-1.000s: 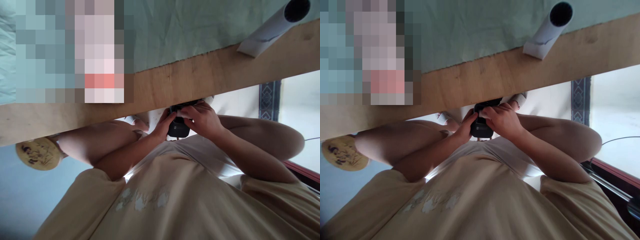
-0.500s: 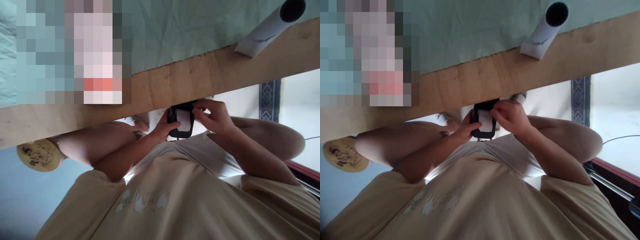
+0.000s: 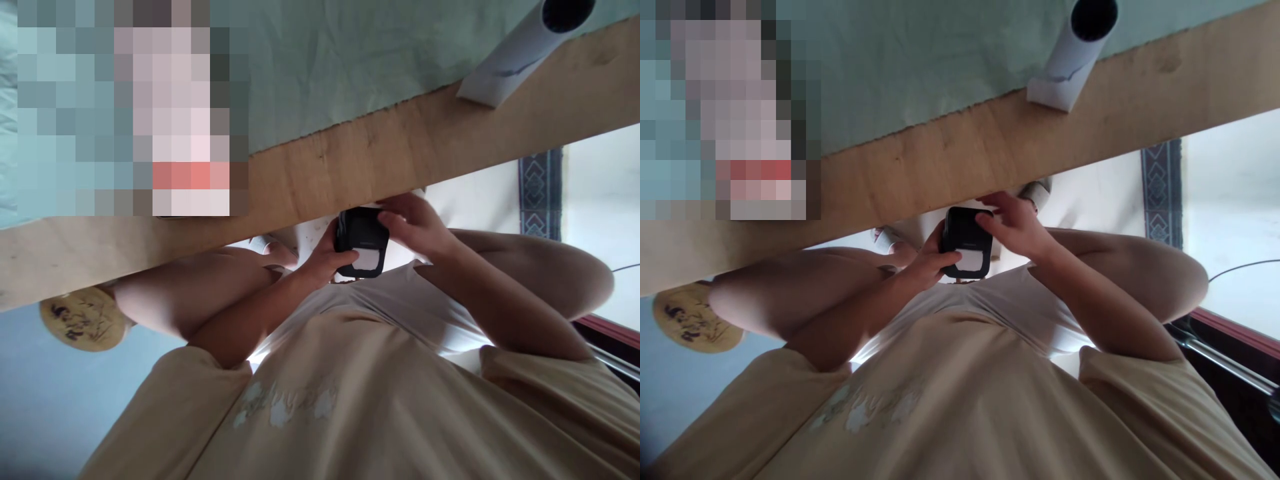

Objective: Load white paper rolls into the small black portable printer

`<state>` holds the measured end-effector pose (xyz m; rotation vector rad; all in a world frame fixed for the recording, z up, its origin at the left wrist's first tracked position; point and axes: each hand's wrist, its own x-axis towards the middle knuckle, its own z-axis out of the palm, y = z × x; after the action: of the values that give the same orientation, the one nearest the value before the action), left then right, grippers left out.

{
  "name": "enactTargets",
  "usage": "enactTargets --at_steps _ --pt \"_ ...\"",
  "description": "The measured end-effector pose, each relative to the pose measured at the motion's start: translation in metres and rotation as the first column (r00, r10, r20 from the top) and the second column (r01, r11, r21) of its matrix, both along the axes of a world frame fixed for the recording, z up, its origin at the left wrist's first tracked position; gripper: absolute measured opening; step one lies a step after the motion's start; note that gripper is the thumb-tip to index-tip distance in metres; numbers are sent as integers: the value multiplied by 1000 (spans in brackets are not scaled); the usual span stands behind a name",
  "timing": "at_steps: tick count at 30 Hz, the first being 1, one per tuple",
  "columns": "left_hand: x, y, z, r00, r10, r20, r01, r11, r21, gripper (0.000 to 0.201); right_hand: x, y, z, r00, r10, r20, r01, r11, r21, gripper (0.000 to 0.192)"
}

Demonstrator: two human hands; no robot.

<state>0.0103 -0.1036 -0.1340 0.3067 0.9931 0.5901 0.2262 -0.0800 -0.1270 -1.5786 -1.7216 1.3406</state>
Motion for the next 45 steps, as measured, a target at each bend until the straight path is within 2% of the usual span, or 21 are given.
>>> enactTargets --at_steps 4,11,17,22,25,29,35,39,41,45 --pt "1 0 1 999 50 -1 -50 998 -43 84 -13 -1 7 988 149 49 -151 988 23 80" --pt "1 1 3 991 132 -19 -133 988 -76 64 -17 -4 12 958 231 171 -242 969 50 91" --pt "-4 5 7 977 211 -14 -211 977 12 48 -25 -5 11 939 233 253 -264 960 94 88" --pt "-3 8 10 973 229 -16 -229 971 -68 40 -24 -1 7 943 230 241 -275 945 176 86" --pt "-2 11 9 970 240 -29 -242 964 -109 37 -21 1 11 944 220 246 -279 930 240 75" --pt "-4 11 7 964 262 -45 -266 959 -99 30 -20 1 21 933 254 255 -327 895 304 65" --pt "-8 8 10 967 249 -54 -254 960 -116 33 -21 -1 25 909 297 292 -391 852 349 71" --pt "-6 9 11 969 242 -45 -246 960 -130 32 -21 -2 28 919 242 311 -356 848 392 69" --pt "-3 10 10 971 236 -44 -240 963 -123 33 -19 -2 30 918 173 356 -320 855 409 64" --pt "1 9 8 979 189 -74 -195 977 -84 47 -14 2 38 887 1 462 -220 880 420 42"
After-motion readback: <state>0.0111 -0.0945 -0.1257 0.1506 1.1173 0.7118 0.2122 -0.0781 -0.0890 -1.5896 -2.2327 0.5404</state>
